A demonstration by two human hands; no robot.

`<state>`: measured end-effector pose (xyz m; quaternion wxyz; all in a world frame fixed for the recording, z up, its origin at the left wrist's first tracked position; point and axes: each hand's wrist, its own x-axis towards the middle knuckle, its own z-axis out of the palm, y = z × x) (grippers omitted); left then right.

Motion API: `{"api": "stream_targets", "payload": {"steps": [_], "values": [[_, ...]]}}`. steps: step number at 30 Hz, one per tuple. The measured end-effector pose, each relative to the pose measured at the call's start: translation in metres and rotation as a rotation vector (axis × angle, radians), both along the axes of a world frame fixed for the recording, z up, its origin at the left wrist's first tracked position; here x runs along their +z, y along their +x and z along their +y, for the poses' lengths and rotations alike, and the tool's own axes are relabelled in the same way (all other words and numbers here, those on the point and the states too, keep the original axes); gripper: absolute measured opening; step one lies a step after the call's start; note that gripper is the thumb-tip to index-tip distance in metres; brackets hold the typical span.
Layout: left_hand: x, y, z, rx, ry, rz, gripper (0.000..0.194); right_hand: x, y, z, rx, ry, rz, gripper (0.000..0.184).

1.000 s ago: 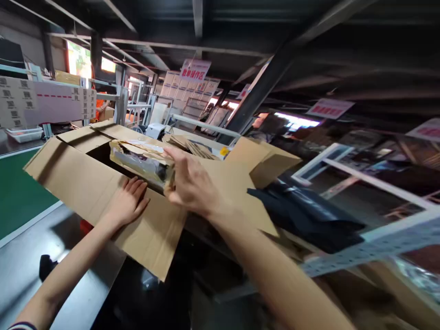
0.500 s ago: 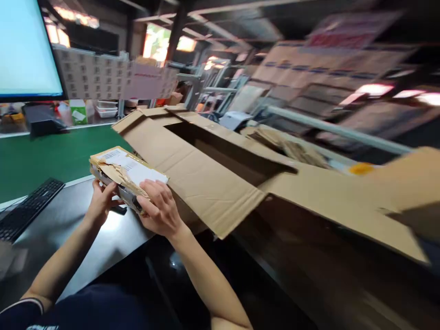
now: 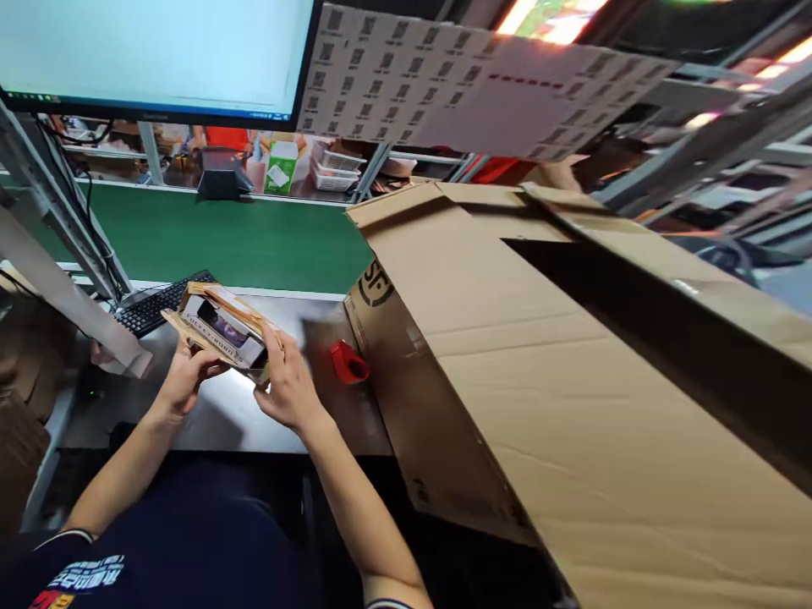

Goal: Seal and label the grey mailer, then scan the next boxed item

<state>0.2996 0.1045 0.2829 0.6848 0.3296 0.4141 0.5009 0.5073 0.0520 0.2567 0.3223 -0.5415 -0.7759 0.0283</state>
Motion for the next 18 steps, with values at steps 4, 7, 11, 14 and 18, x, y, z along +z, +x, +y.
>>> {"api": "stream_targets", "payload": {"steps": [4,7,11,14,18], "values": [[-0.020,0.008,0.000,0.119,-0.057,0.081,0.080,-0.011,0.010,0.019,0.225,-0.268,0.212,0.098],[-0.036,0.012,-0.004,0.147,-0.083,0.152,0.086,-0.023,0.001,0.040,0.058,-0.354,0.339,0.066],[-0.053,0.010,-0.013,0.138,-0.114,0.229,0.093,-0.042,-0.022,0.057,-0.105,-0.483,0.210,0.047],[-0.067,-0.002,-0.013,0.121,-0.161,0.288,0.087,-0.054,-0.035,0.058,-0.104,-0.539,0.185,0.037],[-0.095,-0.031,-0.007,0.065,-0.180,0.391,0.080,-0.072,-0.054,0.055,-0.111,-0.597,0.110,0.039]]}}
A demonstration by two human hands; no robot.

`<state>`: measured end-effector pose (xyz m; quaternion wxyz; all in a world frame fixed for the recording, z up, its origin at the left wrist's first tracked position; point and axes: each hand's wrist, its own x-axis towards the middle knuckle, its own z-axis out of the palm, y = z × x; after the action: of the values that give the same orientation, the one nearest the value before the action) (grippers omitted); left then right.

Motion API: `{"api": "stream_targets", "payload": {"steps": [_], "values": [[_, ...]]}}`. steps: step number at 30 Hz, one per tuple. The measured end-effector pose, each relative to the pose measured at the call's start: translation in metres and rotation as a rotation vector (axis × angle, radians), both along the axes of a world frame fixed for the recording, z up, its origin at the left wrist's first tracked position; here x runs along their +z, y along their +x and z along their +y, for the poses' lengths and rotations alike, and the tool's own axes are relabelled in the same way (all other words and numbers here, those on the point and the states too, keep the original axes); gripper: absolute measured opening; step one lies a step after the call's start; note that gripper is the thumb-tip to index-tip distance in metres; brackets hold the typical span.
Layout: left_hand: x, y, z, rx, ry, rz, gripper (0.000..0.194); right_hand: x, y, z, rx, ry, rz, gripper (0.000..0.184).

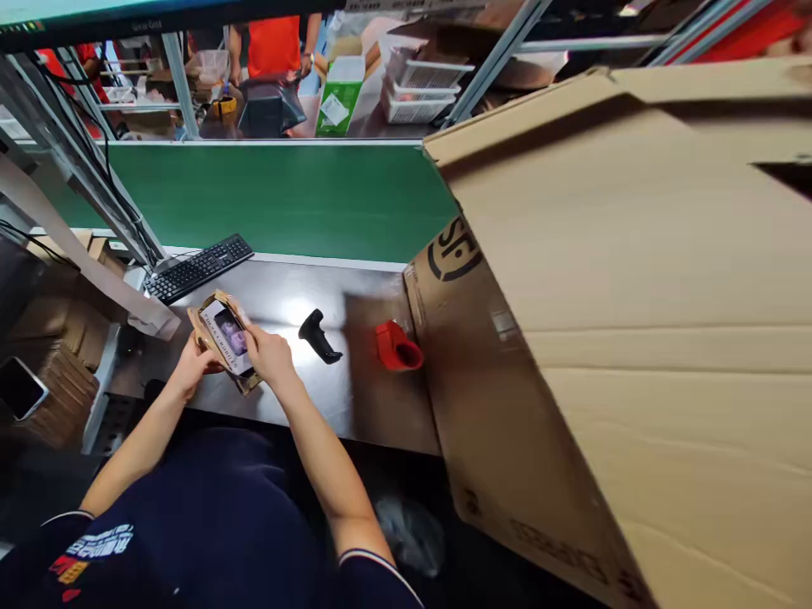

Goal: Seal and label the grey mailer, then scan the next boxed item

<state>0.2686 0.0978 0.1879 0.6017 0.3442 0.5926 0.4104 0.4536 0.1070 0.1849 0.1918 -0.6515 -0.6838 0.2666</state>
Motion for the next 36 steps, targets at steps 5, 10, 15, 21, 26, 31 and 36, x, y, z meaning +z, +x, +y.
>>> {"api": "stream_targets", "payload": {"steps": [5,10,15,21,26,31,36], "values": [[-0.042,-0.039,0.010,-0.066,0.239,0.355,0.093,-0.039,-0.042,-0.001,0.010,0.006,-0.081,0.038],[-0.073,-0.064,0.016,-0.390,0.276,0.796,0.063,-0.084,-0.081,-0.008,-0.017,-0.081,-0.098,0.041],[-0.087,-0.074,0.018,-0.564,0.139,0.977,0.039,-0.101,-0.087,-0.009,-0.078,-0.207,-0.056,0.045],[-0.102,-0.072,0.022,-0.603,0.279,0.979,0.033,-0.095,-0.078,-0.007,-0.179,-0.234,-0.051,0.044],[-0.115,-0.082,0.023,-0.521,0.332,0.910,0.029,-0.095,-0.080,-0.010,-0.163,-0.218,-0.023,0.042],[-0.127,-0.102,0.020,-0.450,0.377,0.880,0.029,-0.094,-0.090,-0.012,-0.088,-0.195,0.029,0.038],[-0.138,-0.112,0.017,-0.437,0.432,0.837,0.033,-0.094,-0.097,-0.015,-0.056,-0.212,0.047,0.037]]}}
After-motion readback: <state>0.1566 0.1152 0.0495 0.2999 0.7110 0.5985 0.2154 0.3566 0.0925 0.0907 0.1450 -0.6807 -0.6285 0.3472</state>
